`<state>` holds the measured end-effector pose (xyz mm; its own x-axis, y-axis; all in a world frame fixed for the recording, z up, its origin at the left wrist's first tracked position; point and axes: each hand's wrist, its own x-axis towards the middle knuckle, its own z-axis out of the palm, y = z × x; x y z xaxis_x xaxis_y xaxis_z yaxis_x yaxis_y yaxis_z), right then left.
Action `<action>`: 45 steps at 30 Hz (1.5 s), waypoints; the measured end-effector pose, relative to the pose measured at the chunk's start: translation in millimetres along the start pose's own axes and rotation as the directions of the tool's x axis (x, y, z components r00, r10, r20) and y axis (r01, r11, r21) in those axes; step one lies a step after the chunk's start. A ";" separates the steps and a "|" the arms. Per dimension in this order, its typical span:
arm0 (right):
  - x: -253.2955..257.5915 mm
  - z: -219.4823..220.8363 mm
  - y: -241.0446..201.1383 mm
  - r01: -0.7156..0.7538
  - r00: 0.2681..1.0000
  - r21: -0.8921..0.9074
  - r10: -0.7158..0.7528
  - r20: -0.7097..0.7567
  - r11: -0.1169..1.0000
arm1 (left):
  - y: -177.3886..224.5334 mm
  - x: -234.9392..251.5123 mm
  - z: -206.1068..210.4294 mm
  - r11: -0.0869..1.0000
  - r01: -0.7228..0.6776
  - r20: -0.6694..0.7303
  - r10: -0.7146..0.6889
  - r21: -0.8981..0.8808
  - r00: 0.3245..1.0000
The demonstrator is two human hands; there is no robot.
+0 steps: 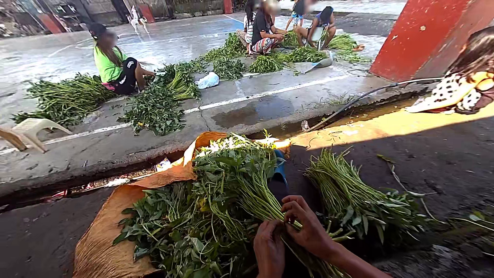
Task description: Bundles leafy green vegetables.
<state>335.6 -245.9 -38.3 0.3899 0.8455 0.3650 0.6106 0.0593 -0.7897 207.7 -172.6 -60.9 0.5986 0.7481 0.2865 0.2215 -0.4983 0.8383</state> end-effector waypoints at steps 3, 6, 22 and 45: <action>-2.0 -1.9 2.4 0.019 1.000 0.015 -0.019 0.014 1.000 | 5.1 3.0 -3.6 0.928 0.259 0.101 -0.240 -0.268 0.965; -2.3 -4.8 4.0 0.058 0.997 0.024 -0.059 0.052 0.998 | 14.3 10.3 -9.5 0.724 0.498 0.181 -0.473 -0.478 0.862; -4.8 -7.0 11.0 0.062 0.998 -0.059 -0.061 0.012 0.996 | 23.8 3.6 5.7 0.519 0.469 0.148 -0.544 -0.715 0.826; 4.8 -21.1 -56.6 0.299 0.942 -0.056 -0.304 -0.146 0.953 | -13.7 51.4 -4.8 0.688 -0.684 0.473 0.532 0.243 0.702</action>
<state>317.5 -256.4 18.6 0.2824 0.7005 0.6554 0.7368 0.2792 -0.6158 231.7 -125.2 -55.4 0.9025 0.0532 0.4274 -0.0703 -0.9609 0.2680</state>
